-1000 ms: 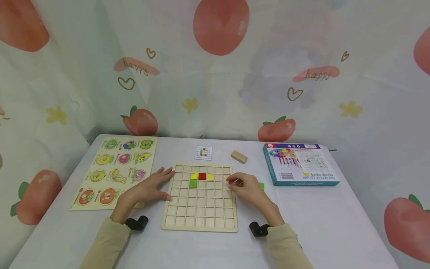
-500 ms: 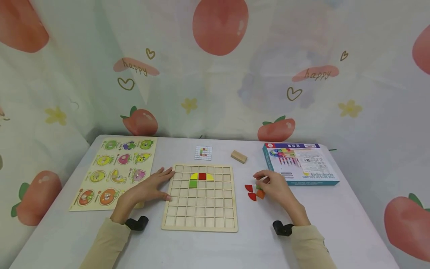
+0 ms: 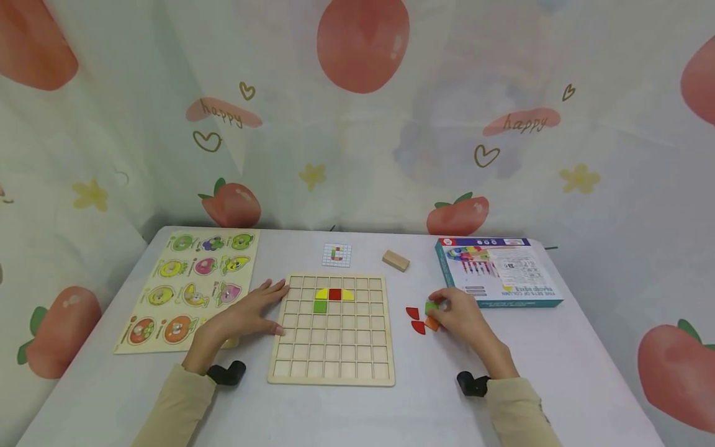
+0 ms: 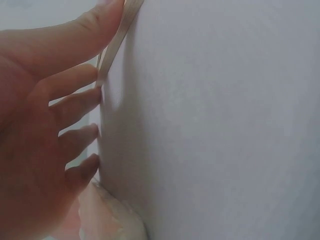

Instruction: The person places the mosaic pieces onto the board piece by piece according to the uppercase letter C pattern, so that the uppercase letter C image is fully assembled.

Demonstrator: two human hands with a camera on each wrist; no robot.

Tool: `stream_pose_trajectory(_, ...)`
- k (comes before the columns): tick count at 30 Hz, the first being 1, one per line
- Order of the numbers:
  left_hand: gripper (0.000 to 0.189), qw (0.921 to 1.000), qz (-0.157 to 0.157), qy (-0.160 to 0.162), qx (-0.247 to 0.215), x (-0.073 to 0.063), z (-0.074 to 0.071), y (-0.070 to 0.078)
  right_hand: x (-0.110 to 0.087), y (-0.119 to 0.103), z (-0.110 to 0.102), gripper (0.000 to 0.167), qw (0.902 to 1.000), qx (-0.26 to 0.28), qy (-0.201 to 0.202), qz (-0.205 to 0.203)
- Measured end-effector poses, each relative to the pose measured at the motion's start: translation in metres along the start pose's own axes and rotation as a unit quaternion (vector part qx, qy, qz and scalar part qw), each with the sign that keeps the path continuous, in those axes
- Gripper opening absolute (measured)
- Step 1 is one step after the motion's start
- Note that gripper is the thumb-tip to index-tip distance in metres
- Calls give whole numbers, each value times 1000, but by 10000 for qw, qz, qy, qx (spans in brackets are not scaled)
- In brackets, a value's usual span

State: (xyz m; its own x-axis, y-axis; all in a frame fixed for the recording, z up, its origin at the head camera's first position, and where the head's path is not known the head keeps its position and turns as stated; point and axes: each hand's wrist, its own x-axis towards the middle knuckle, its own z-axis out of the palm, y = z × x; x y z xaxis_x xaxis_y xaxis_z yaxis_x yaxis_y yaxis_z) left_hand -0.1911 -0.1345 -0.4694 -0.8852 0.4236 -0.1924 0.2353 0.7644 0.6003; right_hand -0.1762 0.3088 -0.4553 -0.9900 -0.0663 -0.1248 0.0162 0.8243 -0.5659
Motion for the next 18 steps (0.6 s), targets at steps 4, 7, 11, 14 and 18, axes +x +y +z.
stream_pose_trajectory(4, 94, 10000, -38, 10, -17, 0, 2, -2, 2, 0, 3, 34, 9999, -122, 22, 15)
stream_pose_trajectory(7, 93, 10000, -63, 2, -55, -1, 2, -2, 4, -1, 4, 32, 9999, -141, -4, 74)
stream_pose_trajectory(11, 93, 9999, -41, 53, -86, -2, 1, 0, 6, -3, 6, 30, 9999, -59, 36, 99)
stream_pose_trajectory(14, 93, 9999, 2, 62, -90, -3, -1, 1, 5, -4, 6, 27, 10000, 41, 77, 3)
stream_pose_trajectory(18, 93, 9999, 50, 32, -101, -3, -2, 0, 3, -7, 6, 22, 9994, 141, 193, -231)
